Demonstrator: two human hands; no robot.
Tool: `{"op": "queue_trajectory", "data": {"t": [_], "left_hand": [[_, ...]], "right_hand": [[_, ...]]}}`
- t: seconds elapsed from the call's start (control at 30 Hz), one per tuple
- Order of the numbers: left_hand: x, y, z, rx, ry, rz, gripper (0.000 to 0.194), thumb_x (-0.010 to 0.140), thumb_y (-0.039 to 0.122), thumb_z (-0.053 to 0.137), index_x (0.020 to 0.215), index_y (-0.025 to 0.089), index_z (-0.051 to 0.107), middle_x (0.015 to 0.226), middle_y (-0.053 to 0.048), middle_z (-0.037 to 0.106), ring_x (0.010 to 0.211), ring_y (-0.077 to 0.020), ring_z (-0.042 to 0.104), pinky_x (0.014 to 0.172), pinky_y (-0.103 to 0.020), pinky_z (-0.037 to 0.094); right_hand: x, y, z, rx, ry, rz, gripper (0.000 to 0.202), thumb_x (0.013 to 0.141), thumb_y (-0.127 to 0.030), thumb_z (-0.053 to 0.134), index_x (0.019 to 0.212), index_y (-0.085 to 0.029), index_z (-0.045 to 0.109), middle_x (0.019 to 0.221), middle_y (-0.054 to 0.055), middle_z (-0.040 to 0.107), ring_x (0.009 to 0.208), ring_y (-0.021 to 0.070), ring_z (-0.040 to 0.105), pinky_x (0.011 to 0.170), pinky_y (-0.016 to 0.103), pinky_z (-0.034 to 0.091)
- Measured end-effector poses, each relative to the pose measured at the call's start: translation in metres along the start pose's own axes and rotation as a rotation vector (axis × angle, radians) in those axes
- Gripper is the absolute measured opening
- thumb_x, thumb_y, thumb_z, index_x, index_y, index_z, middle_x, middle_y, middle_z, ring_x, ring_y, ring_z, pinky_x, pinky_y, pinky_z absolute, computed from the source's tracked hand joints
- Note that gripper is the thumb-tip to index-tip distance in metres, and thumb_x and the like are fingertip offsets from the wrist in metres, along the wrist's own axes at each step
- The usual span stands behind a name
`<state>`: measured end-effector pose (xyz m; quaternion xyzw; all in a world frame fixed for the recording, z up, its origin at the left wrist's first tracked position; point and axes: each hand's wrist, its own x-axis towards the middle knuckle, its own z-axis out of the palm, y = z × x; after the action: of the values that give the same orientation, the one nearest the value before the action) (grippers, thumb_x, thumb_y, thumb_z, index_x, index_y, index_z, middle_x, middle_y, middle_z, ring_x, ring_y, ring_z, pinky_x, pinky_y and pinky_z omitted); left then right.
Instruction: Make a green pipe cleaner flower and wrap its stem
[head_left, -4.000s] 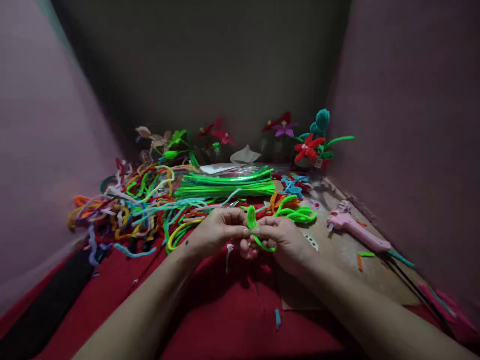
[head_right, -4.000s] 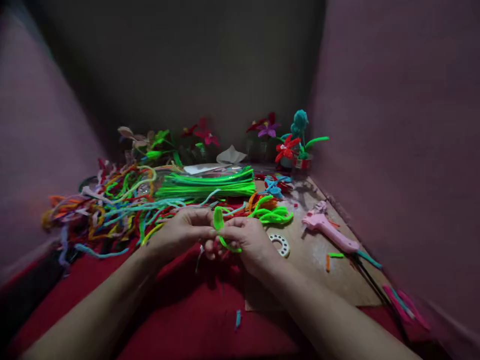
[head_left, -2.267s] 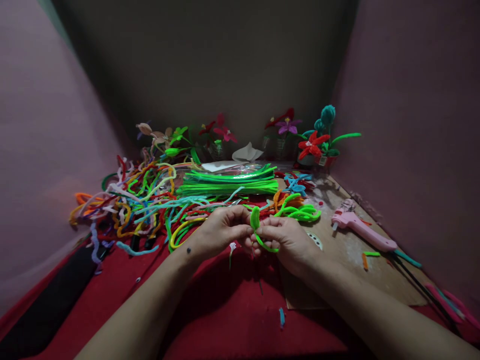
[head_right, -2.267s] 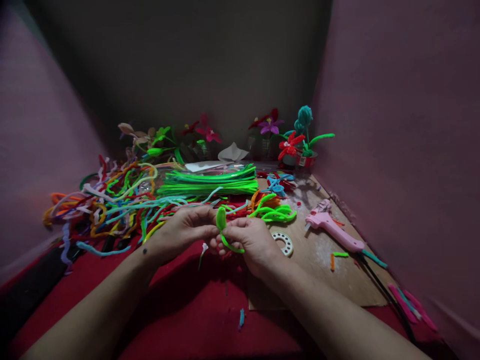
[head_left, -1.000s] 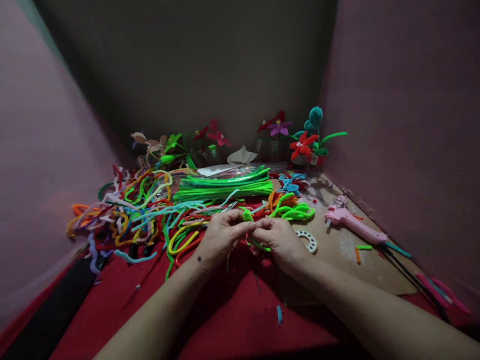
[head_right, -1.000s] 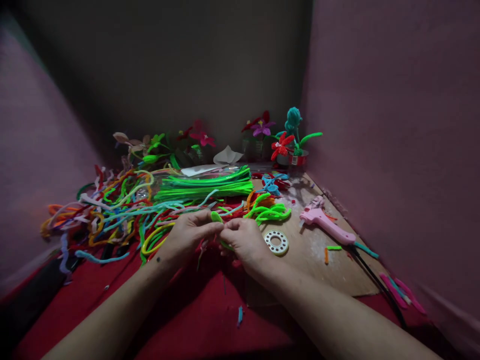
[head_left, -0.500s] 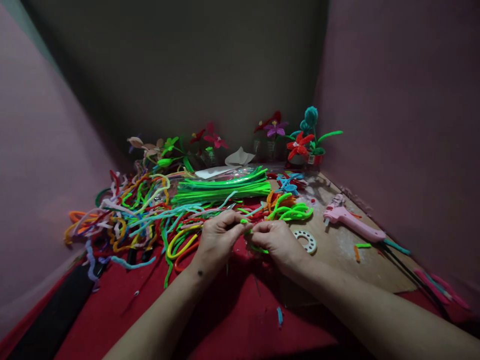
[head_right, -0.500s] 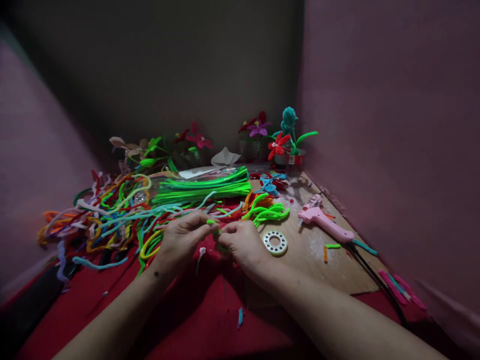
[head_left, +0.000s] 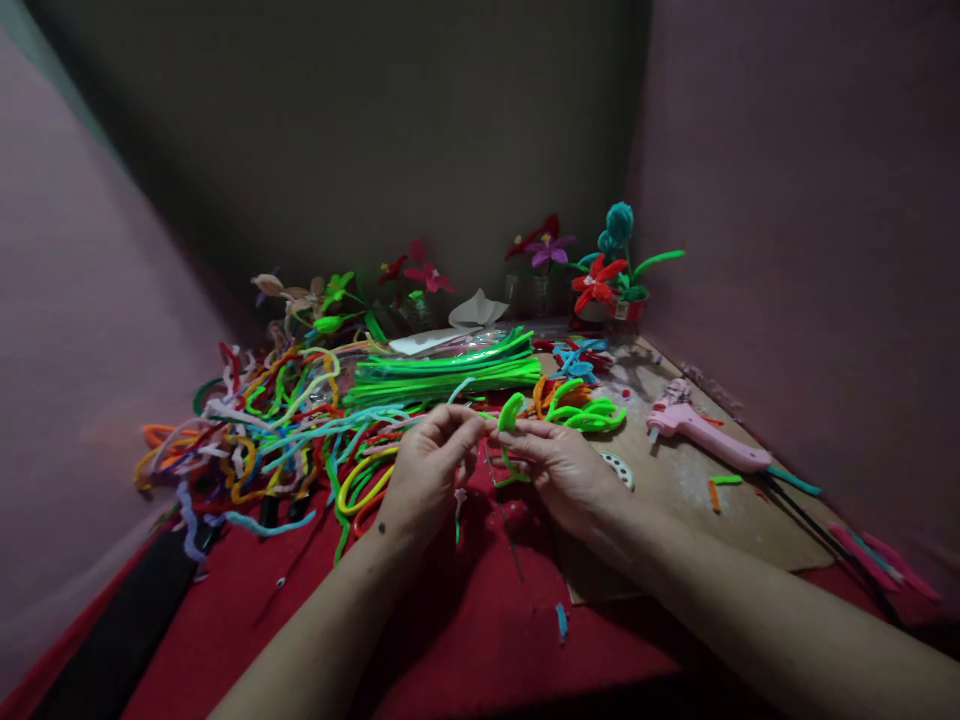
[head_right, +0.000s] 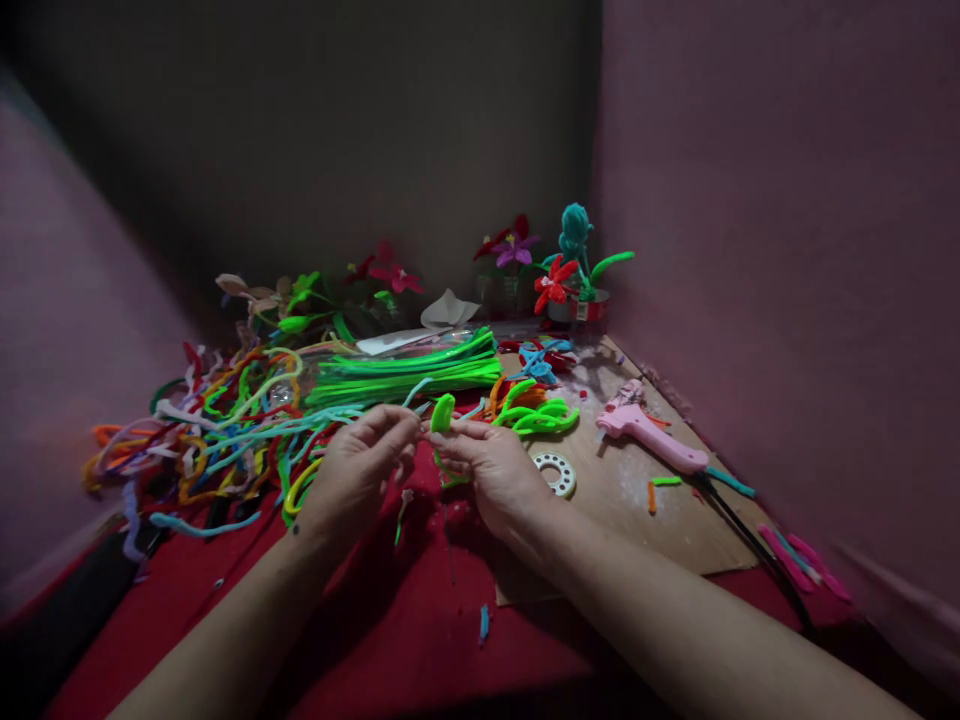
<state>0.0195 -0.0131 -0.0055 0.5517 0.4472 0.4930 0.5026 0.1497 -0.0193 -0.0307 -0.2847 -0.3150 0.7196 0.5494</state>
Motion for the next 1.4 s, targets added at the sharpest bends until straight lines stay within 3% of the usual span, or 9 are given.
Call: {"op": "queue_trajectory", "data": {"t": [0.1, 0.17, 0.43, 0.57, 0.87, 1.0, 1.07, 1.23, 1.4], "left_hand": [[0.0, -0.004, 0.003, -0.089, -0.219, -0.132, 0.019, 0.073, 0.032, 0.063, 0.073, 0.013, 0.062, 0.068, 0.0, 0.058, 0.056, -0.0077, 0.048, 0.053, -0.02, 0.037], [-0.001, -0.007, 0.004, -0.135, -0.279, -0.136, 0.02, 0.074, 0.031, 0.062, 0.066, 0.013, 0.062, 0.068, -0.001, 0.059, 0.064, -0.0102, 0.051, 0.063, -0.022, 0.04], [-0.006, -0.01, 0.005, -0.097, -0.288, -0.292, 0.02, 0.071, 0.029, 0.065, 0.064, 0.012, 0.057, 0.056, 0.002, 0.053, 0.048, -0.0057, 0.043, 0.051, -0.019, 0.034], [-0.007, -0.006, 0.006, -0.03, -0.344, -0.292, 0.02, 0.072, 0.03, 0.064, 0.066, 0.012, 0.057, 0.06, 0.0, 0.056, 0.054, -0.0089, 0.05, 0.055, -0.022, 0.038], [-0.005, -0.004, 0.003, 0.154, -0.403, -0.423, 0.025, 0.065, 0.033, 0.066, 0.06, 0.013, 0.052, 0.05, 0.002, 0.052, 0.037, -0.0044, 0.04, 0.038, -0.018, 0.029], [-0.003, 0.008, -0.007, 0.333, -0.516, -0.466, 0.022, 0.064, 0.031, 0.066, 0.063, 0.014, 0.053, 0.046, 0.004, 0.05, 0.034, -0.0055, 0.039, 0.035, -0.018, 0.028], [0.0, 0.014, -0.012, 0.386, -0.478, -0.435, 0.02, 0.065, 0.031, 0.066, 0.07, 0.014, 0.057, 0.045, 0.005, 0.048, 0.035, -0.0052, 0.037, 0.035, -0.017, 0.026], [0.006, 0.013, -0.011, 0.249, -0.174, -0.131, 0.021, 0.068, 0.028, 0.065, 0.084, 0.014, 0.064, 0.063, 0.001, 0.059, 0.05, -0.0055, 0.042, 0.046, -0.018, 0.032], [0.007, 0.001, -0.006, 0.251, -0.183, -0.062, 0.011, 0.068, 0.022, 0.063, 0.063, 0.013, 0.063, 0.054, 0.003, 0.053, 0.048, -0.0059, 0.039, 0.047, -0.02, 0.03]], "right_hand": [[0.002, -0.001, -0.001, 0.083, -0.049, -0.05, 0.022, 0.058, -0.021, 0.075, 0.079, -0.015, 0.071, 0.07, 0.001, 0.065, 0.061, 0.01, 0.055, 0.057, 0.022, 0.04], [0.001, -0.001, -0.002, 0.072, -0.043, -0.068, 0.019, 0.06, -0.022, 0.074, 0.077, -0.015, 0.071, 0.069, 0.001, 0.065, 0.059, 0.0098, 0.054, 0.055, 0.021, 0.04], [0.0, -0.003, -0.006, -0.232, 0.072, -0.14, 0.019, 0.062, -0.032, 0.071, 0.064, -0.013, 0.068, 0.053, -0.001, 0.059, 0.049, 0.0103, 0.05, 0.051, 0.024, 0.04], [0.002, -0.004, -0.008, -0.211, 0.136, -0.131, 0.021, 0.059, -0.032, 0.072, 0.061, -0.012, 0.064, 0.053, -0.001, 0.057, 0.047, 0.0091, 0.048, 0.047, 0.023, 0.037], [0.006, -0.004, -0.011, -0.332, 0.181, -0.166, 0.016, 0.061, -0.028, 0.068, 0.059, -0.013, 0.063, 0.058, 0.001, 0.061, 0.052, 0.0097, 0.049, 0.052, 0.024, 0.036], [0.009, -0.005, -0.011, -0.342, 0.223, -0.143, 0.01, 0.058, -0.021, 0.066, 0.055, -0.013, 0.061, 0.052, -0.001, 0.058, 0.047, 0.008, 0.044, 0.048, 0.023, 0.032], [0.009, -0.007, -0.01, -0.34, 0.222, -0.102, 0.012, 0.058, -0.022, 0.066, 0.053, -0.013, 0.06, 0.05, -0.001, 0.056, 0.045, 0.0074, 0.042, 0.046, 0.022, 0.03], [0.003, -0.004, -0.005, -0.352, 0.139, 0.038, 0.014, 0.06, -0.023, 0.065, 0.053, -0.012, 0.061, 0.045, -0.002, 0.052, 0.038, 0.006, 0.038, 0.04, 0.021, 0.027], [0.0, 0.005, -0.006, -0.378, 0.053, 0.093, 0.012, 0.06, -0.021, 0.063, 0.052, -0.012, 0.059, 0.043, -0.003, 0.05, 0.038, 0.0065, 0.041, 0.041, 0.021, 0.029]]}}
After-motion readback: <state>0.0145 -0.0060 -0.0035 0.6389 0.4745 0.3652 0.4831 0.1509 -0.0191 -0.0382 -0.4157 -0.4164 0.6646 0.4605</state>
